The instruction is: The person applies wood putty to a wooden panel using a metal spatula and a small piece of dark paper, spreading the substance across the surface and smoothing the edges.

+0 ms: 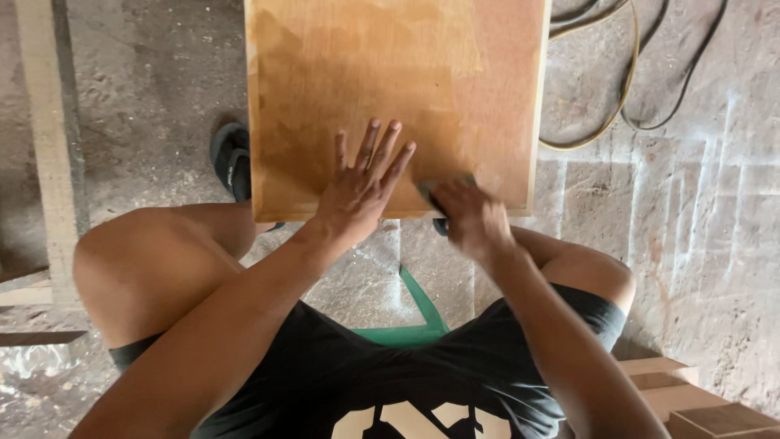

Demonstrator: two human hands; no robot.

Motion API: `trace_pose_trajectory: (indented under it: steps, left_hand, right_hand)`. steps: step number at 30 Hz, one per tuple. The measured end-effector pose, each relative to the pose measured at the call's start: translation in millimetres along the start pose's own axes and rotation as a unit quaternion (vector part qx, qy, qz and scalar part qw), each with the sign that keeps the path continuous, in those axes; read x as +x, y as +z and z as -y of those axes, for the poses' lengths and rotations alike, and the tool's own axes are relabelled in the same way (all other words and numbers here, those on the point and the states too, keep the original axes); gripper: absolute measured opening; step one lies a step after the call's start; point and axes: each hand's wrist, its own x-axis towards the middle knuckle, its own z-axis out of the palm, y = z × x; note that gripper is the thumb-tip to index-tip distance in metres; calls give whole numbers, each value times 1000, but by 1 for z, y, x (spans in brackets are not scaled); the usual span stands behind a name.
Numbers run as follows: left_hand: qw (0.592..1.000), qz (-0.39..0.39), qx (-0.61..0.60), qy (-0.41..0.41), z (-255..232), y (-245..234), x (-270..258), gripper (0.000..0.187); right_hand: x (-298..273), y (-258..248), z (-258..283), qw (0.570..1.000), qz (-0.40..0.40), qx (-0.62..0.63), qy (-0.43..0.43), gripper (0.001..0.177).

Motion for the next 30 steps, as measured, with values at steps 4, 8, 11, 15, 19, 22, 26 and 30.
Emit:
trace_pose_trajectory:
  steps: [4,8,11,15,19,22,26,30]
  left_hand:
    - [999,-37,4,5,5,6,-1,97]
    - [999,-32,-22,2,3,0,-4,104]
    - [996,82,-36,-27,-2,-9,-2,109]
    - [999,38,10,-11,-3,0,-2,104]
    - [1000,-2,7,3,2,5,1,99]
    - [1000,20,-8,8,1,7,-4,99]
    - [1000,-6,27,9,-1,1,1,98]
    - [1000,10,15,10,-4,4,-3,96]
  right_hand:
    - [-54,8,5,998,-54,-26,-34,56]
    - [-62,-5,-20,994,-55,-16,-92,43]
    - [-47,-19,-28,997,-19,5,-77,26]
    - [-24,10,-22,962,182,-205,-26,58]
    - [-46,17,3,995,-35,-49,-81,43]
    - [-61,0,-5,992,-23,-52,-117,50]
    - [-54,-20,-17,997,-10,-13,-82,33]
    - [-42,7,10,996,56,-72,-5,54]
